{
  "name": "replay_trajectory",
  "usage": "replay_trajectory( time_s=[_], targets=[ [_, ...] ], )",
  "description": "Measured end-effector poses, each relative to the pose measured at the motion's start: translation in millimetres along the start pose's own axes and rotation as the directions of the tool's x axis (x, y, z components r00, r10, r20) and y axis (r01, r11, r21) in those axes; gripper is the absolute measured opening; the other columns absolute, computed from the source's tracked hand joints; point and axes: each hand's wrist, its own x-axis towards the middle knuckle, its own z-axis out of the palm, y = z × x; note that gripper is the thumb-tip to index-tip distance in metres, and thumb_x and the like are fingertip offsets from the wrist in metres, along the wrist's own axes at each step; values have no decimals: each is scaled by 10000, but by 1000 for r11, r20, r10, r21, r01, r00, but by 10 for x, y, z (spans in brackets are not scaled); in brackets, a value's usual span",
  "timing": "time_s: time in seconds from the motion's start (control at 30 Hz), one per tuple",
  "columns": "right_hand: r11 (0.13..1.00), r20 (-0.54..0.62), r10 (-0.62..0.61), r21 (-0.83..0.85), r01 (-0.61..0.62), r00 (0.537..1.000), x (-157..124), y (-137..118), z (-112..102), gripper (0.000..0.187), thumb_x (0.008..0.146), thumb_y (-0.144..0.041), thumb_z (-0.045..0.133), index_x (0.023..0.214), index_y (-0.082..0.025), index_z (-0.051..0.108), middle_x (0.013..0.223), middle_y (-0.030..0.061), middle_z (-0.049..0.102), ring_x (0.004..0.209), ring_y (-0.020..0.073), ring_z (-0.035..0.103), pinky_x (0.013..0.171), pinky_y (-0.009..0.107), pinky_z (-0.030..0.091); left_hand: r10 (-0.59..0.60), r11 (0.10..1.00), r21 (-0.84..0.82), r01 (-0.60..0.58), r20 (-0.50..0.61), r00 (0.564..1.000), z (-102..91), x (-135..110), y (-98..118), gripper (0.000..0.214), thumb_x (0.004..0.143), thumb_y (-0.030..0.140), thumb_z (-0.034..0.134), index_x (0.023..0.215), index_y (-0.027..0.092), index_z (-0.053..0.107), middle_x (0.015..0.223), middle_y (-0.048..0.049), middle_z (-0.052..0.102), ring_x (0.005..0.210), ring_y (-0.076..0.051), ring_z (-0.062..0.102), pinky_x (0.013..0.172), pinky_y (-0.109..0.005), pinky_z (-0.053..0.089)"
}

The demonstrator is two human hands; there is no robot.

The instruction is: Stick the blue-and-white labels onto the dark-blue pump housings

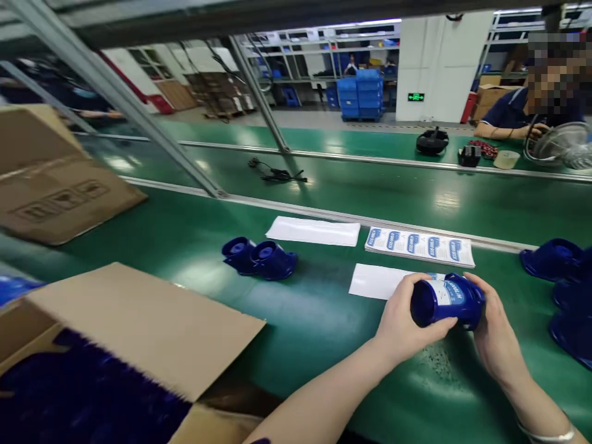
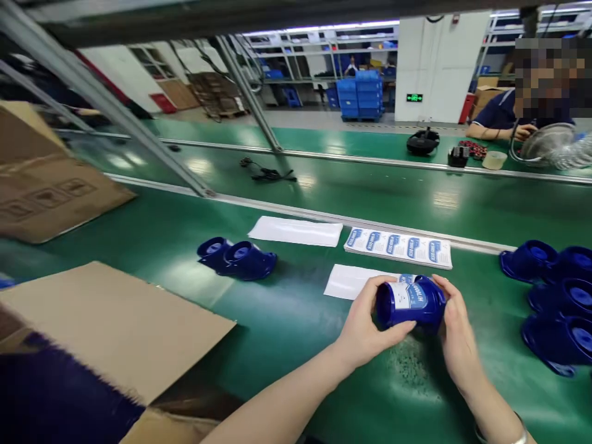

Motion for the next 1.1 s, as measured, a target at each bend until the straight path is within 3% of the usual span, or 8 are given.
replay_trajectory(
  time_s=[0.13, 0.23, 0.3, 0.37, 0.5, 0.67, 0.9, 1.1],
  targets=[
    [999, -26, -23, -36, 22, 999, 34, 15, -2, 450, 990, -566, 528, 1336, -281, 567, 1372, 139, 598, 1195, 305, 622, 716, 350, 604, 28, 987, 157, 16, -274, 961, -387, 111, 158, 588, 763, 438, 803, 1250, 253, 529, 1251, -78, 624, 1161, -276, 601, 1013, -385, 461],
    [988, -21, -35, -148, 31, 999, 40, 10, -22, 430, 995, -551, 534, 1312, -266, 591, 1289, 134, 647, 936, 246, 686, 773, 381, 596, 21, 921, 347, 177, -497, 867, -840, 170, 126, 596, 774, 508, 770, 1244, 243, 519, 1232, -90, 637, 1151, -294, 611, 979, -398, 473],
    [973, 6, -36, -228, 37, 999, 39, 13, -34, 431, 988, -555, 542, 1285, -251, 612, 1190, 126, 694, 777, 215, 680, 790, 402, 592, 23, 792, 498, 354, -603, 797, -1147, 176, 12, 604, 785, 550, 736, 1247, 225, 522, 1190, -109, 658, 1126, -324, 624, 941, -428, 490],
    [959, 32, -35, -280, 42, 999, 37, 17, -31, 425, 972, -557, 564, 1255, -247, 633, 1117, 112, 718, 719, 208, 677, 763, 395, 599, 55, 603, 633, 485, -640, 766, -1396, 149, -141, 562, 804, 527, 710, 1230, 192, 560, 1131, -127, 675, 1098, -353, 625, 948, -469, 489],
    [953, 45, -39, -298, 51, 998, 28, 6, 22, 413, 944, -559, 603, 1202, -241, 663, 1108, 108, 716, 752, 218, 691, 681, 348, 618, 127, 464, 692, 553, -670, 732, -1657, 44, -420, 533, 860, 447, 661, 1291, 137, 610, 1332, -221, 553, 1314, -450, 438, 1088, -618, 352],
    [958, 21, -58, -282, 61, 998, 19, -19, 83, 417, 928, -580, 607, 1144, -232, 687, 1085, 112, 692, 854, 238, 688, 691, 335, 620, 264, 353, 798, 489, -586, 766, -1814, -17, -585, 535, 899, 512, 647, 1355, 234, 632, 1558, -194, 356, 1487, -435, 205, 1156, -645, 239],
    [953, 35, -54, -298, 61, 998, 27, 5, 71, 399, 921, -574, 611, 1123, -240, 691, 1110, 105, 661, 926, 248, 666, 712, 336, 612, 173, 362, 876, 319, -399, 900, -1943, 42, -551, 580, 906, 430, 681, 1450, 292, 535, 1339, -120, 661, 1474, -390, 325, 1173, -705, 99],
    [938, 46, -47, -341, 60, 998, 26, -3, 54, 383, 925, -566, 604, 1099, -238, 698, 1087, 99, 661, 882, 237, 664, 697, 328, 609, 221, 388, 852, 352, -457, 861, -1943, 70, -562, 513, 925, 392, 655, 1415, 275, 559, 1461, -121, 588, 1525, -401, 240, 1167, -747, 63]
  ],
)
